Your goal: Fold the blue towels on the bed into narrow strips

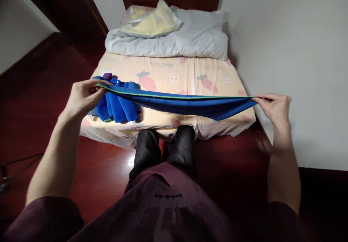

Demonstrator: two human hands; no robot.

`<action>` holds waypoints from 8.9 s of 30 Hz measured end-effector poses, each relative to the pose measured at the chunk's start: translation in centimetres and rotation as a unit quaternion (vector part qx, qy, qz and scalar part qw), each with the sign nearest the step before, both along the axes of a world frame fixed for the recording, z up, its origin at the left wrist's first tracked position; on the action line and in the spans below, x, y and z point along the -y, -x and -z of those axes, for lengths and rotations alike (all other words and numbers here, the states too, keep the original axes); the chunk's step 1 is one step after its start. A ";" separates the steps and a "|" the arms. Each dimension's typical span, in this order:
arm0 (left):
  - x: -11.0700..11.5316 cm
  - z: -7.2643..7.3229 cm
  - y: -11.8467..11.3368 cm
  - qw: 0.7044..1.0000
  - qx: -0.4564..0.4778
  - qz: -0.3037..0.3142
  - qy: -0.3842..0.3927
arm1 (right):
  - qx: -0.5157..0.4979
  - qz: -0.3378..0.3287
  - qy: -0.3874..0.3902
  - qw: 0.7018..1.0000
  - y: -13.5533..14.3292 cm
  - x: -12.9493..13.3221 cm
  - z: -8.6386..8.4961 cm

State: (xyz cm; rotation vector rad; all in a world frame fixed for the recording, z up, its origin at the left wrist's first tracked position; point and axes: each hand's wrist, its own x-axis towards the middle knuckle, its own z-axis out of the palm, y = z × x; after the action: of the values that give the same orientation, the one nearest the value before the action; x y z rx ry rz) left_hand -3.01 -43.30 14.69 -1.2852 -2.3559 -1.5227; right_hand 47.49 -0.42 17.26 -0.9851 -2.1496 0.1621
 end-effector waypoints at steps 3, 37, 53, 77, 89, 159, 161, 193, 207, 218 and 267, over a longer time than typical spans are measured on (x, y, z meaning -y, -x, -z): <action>-0.6 -0.3 -0.4 0.996 0.058 0.036 0.058 | 0.009 0.013 0.049 0.999 -1.6 -0.2 -0.8; -17.5 -0.2 10.1 0.991 -0.014 -0.049 -0.121 | -0.231 -0.074 -0.114 0.963 10.3 -18.4 5.0; -9.5 28.7 5.7 0.934 -0.074 0.111 0.332 | 0.021 -0.029 0.175 0.984 8.9 -7.7 32.4; -5.6 28.3 3.0 0.873 -0.199 0.154 0.417 | 0.090 -0.027 0.174 0.980 3.5 -2.9 34.1; -15.8 25.3 1.6 0.905 -0.153 0.106 0.383 | 0.092 -0.129 0.194 0.968 15.4 -2.0 30.4; -18.3 34.4 1.8 0.984 0.068 -0.054 0.155 | 0.021 -0.034 0.134 0.990 16.1 -8.9 37.5; -17.3 34.3 2.3 0.980 0.061 -0.081 0.171 | 0.018 -0.036 0.137 0.990 16.0 -8.9 37.6; -16.4 34.7 1.3 0.969 -0.009 -0.111 0.222 | -0.007 -0.324 0.329 0.887 40.2 2.4 33.7; -16.4 34.0 1.0 0.970 0.001 -0.106 0.218 | 0.001 -0.021 0.247 0.969 24.1 -18.2 36.7; -16.6 33.9 0.9 0.970 0.028 -0.109 0.215 | 0.074 -0.333 0.258 0.904 39.0 -5.8 34.1; -36.8 33.4 -9.5 0.931 -0.135 0.192 0.278 | 0.175 -0.037 0.117 0.977 21.0 -4.2 36.9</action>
State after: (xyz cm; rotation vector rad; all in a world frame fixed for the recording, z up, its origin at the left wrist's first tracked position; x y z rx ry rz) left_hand 6.53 -6.53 -18.69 -2.0185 -2.5344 -0.6500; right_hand 26.47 3.80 -19.64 -1.1358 -2.5344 0.3038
